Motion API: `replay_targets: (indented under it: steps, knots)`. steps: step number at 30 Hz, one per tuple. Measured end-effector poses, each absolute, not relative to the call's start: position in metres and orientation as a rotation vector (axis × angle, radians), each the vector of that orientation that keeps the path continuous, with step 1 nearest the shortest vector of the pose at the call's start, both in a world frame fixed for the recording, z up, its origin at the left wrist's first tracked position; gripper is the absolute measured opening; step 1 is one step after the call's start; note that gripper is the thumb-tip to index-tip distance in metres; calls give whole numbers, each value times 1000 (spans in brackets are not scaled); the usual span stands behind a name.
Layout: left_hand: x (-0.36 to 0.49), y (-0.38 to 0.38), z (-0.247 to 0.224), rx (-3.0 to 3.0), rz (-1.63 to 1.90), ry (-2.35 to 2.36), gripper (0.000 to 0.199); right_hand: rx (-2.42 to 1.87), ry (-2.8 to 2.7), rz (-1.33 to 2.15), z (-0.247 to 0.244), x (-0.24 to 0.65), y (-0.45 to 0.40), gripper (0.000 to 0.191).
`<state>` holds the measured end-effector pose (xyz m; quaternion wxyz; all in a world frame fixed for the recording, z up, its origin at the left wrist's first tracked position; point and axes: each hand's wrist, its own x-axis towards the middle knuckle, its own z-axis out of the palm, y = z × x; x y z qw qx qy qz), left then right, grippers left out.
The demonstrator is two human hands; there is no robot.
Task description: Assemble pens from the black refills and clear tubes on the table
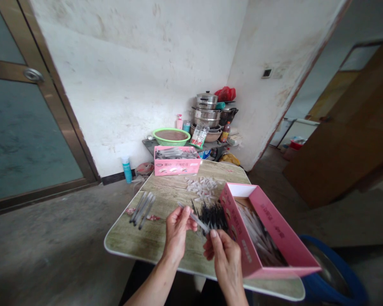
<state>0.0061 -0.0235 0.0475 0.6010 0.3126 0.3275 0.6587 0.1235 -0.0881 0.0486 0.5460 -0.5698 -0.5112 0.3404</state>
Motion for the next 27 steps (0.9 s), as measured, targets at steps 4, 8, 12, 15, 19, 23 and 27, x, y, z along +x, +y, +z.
replay_targets:
  steps: [4,8,12,15,19,23,27]
  knots:
    - [6,-22,46,723,1533,769,32,-1347,-1151,859,46,124,-87,38]
    - [6,-21,44,724,1530,760,31,-1312,-1155,832,44,125,-86,32]
    - [6,-21,43,726,1513,767,31,-1359,-1178,841,45,124,-85,47]
    - [6,-21,43,716,1516,764,31,-1345,-1141,840,46,124,-86,38]
    - [6,-21,42,713,1509,770,31,-1343,-1190,835,45,123,-86,39]
    - [6,-21,43,712,1506,778,31,-1359,-1143,878,44,123,-86,42]
    - [6,-22,43,708,1507,771,33,-1329,-1163,844,42,122,-86,32]
